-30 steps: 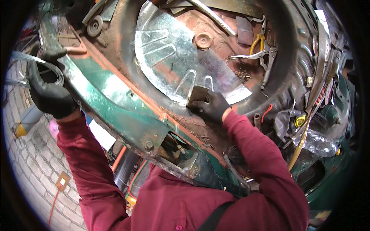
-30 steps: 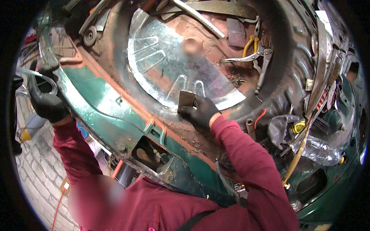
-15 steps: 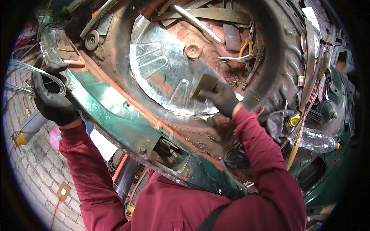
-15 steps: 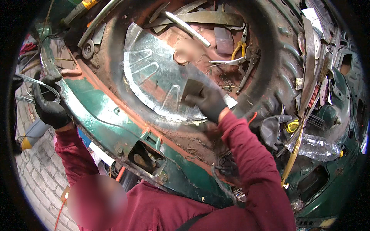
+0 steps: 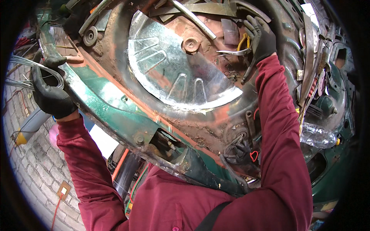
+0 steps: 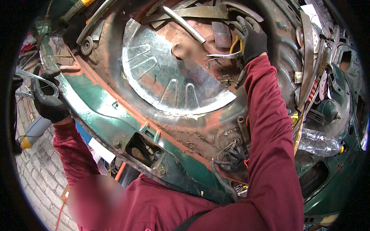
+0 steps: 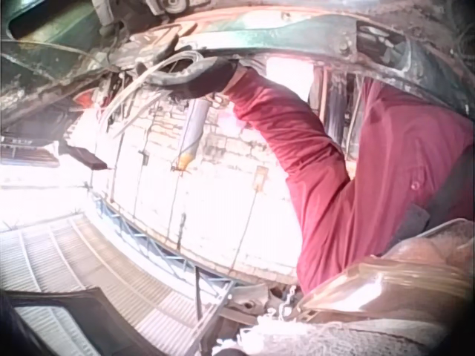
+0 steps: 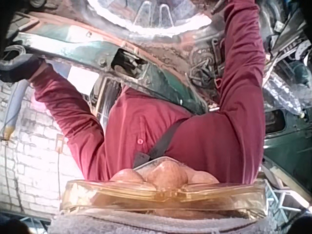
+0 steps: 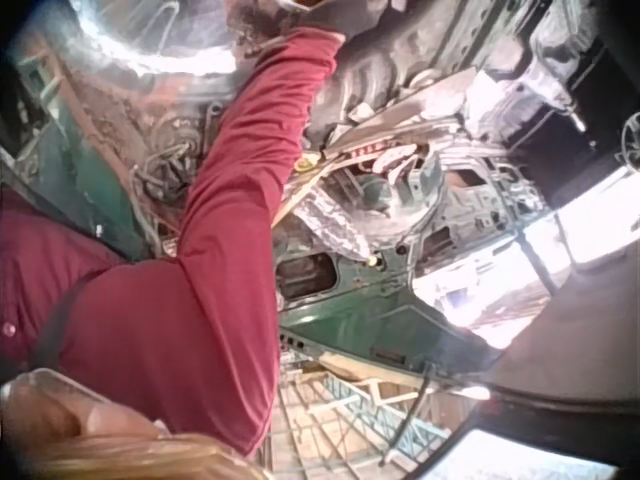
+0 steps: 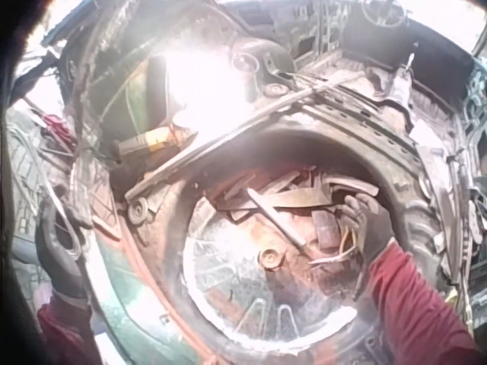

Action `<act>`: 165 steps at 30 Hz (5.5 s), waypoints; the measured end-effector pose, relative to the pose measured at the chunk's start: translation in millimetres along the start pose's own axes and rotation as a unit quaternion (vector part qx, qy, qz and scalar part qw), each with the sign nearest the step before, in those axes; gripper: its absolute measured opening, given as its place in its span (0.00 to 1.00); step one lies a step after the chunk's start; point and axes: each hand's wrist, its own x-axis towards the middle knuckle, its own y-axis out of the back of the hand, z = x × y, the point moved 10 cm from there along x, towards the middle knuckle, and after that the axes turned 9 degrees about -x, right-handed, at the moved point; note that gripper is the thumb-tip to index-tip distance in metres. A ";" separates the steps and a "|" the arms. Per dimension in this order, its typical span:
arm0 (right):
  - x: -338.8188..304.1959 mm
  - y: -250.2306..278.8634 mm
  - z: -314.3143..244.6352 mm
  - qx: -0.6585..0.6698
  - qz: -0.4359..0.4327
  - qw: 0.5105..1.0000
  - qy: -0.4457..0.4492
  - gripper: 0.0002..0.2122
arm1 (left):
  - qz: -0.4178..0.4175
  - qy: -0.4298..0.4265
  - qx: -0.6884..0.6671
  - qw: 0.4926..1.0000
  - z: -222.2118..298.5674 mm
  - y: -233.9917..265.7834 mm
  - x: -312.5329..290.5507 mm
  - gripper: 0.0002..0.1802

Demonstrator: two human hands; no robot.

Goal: The person uses a hammer and a metal rod to tap and shape a section of a car's inner metal panel. They briefly remove and put on glasses, then continue hammering the panel.

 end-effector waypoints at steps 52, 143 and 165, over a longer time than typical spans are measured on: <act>-188.8 55.8 -149.3 -0.725 0.085 0.654 0.198 0.24 | 0.084 0.080 -0.126 0.985 13.9 -14.1 -0.8 0.28; -155.1 -16.3 96.8 -0.815 -0.348 0.437 -0.157 0.13 | 0.003 -0.029 0.083 0.996 9.8 -1.5 -2.3 0.24; -108.8 14.4 98.6 -0.787 -0.222 0.529 -0.226 0.32 | 0.016 0.034 0.020 0.999 -0.3 -0.3 3.0 0.25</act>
